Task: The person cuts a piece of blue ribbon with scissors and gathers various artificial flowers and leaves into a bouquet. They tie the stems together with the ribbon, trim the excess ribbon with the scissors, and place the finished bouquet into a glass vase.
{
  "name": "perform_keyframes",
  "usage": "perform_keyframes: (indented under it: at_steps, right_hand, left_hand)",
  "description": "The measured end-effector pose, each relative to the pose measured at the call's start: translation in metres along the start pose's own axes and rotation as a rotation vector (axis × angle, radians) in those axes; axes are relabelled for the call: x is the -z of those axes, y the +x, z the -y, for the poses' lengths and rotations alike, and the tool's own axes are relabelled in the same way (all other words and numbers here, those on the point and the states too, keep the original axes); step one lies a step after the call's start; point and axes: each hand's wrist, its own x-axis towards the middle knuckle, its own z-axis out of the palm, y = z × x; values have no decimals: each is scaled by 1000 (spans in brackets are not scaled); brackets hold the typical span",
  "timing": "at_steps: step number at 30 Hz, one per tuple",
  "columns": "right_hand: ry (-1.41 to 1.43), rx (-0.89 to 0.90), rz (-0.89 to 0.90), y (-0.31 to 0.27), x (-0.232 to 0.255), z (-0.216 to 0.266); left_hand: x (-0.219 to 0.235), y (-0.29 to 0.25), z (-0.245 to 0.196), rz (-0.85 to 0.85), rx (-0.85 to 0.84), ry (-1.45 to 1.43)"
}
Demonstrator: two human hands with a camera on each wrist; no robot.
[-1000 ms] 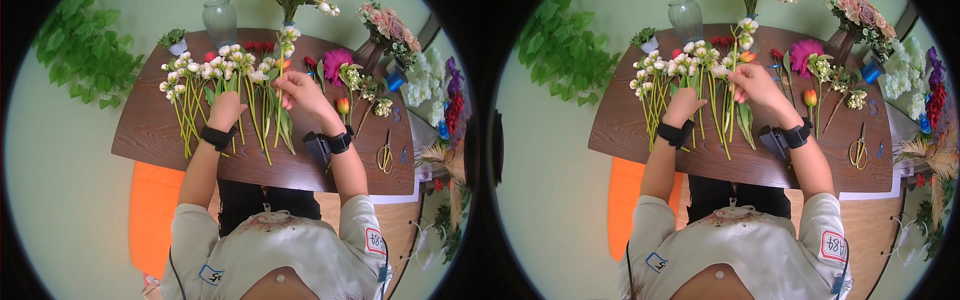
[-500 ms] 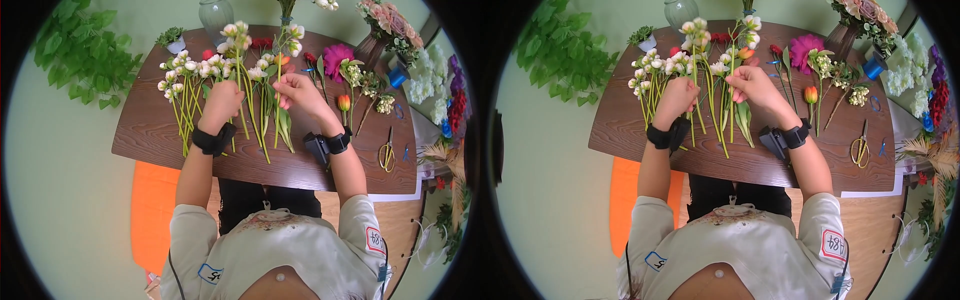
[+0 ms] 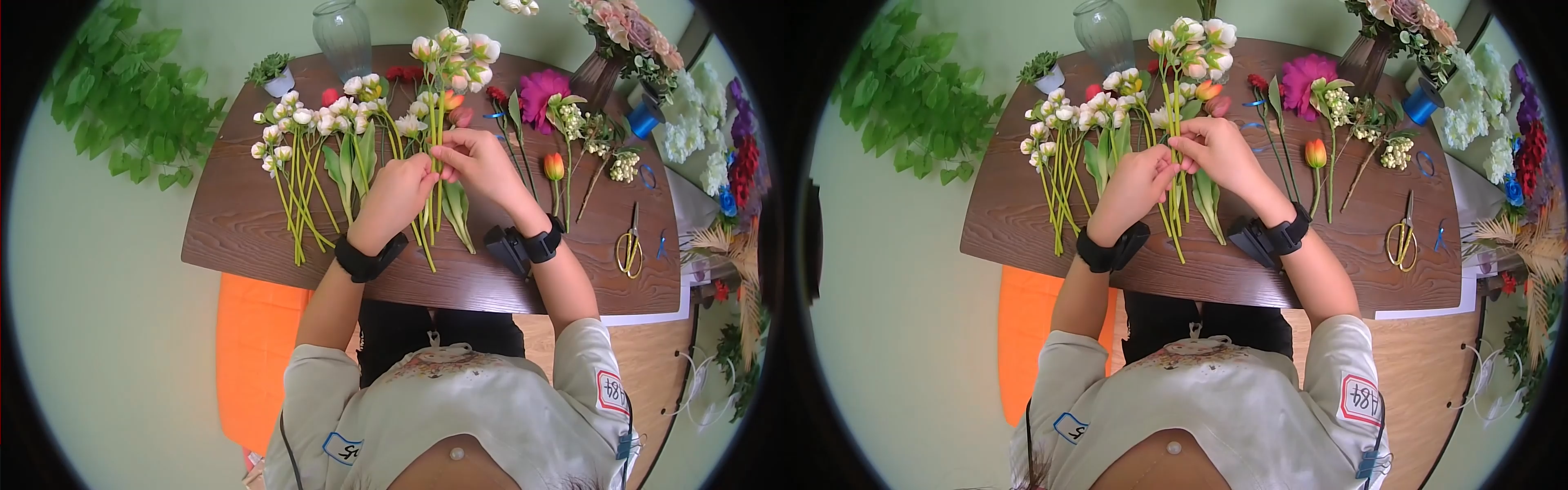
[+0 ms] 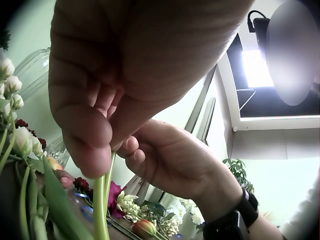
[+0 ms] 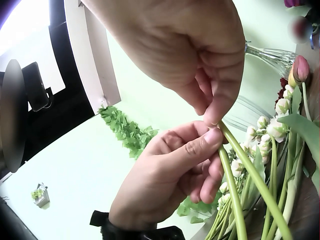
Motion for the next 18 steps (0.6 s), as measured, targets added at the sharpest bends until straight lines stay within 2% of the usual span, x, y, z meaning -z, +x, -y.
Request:
perform_keyframes:
  at_steps: [3, 5, 8, 10, 11, 13, 14, 16, 17, 18]
  right_hand:
    - [-10, 41, 37, 0, 2, 2]
    - [-131, 37, 88, -1, 6, 4]
    - [-109, 65, 80, -3, 13, 9]
    - [-141, 45, 52, -5, 21, 18]
    - [-159, 40, 54, -5, 28, 18]
    - [-133, 45, 9, -5, 35, 25]
    - [-130, 53, 4, -4, 38, 24]
    - [-120, 26, -10, -4, 43, 26]
    - [-116, 25, -7, -4, 44, 28]
    - [-125, 4, 0, -5, 45, 31]
  left_hand:
    - [-2, 2, -4, 15, -42, 16]
    - [-2, 2, -4, 38, -49, 21]
    - [3, 1, 5, 92, 11, -137]
    - [20, -1, 14, -115, 58, -67]
    - [29, -3, 21, -116, 60, -66]
    - [44, -8, 40, -129, 255, 454]
    - [46, -8, 45, -105, 294, 460]
    - [42, -5, 53, 67, 382, 454]
    - [39, -2, 54, 68, 386, 455]
    - [34, 2, 55, 150, 396, 400]
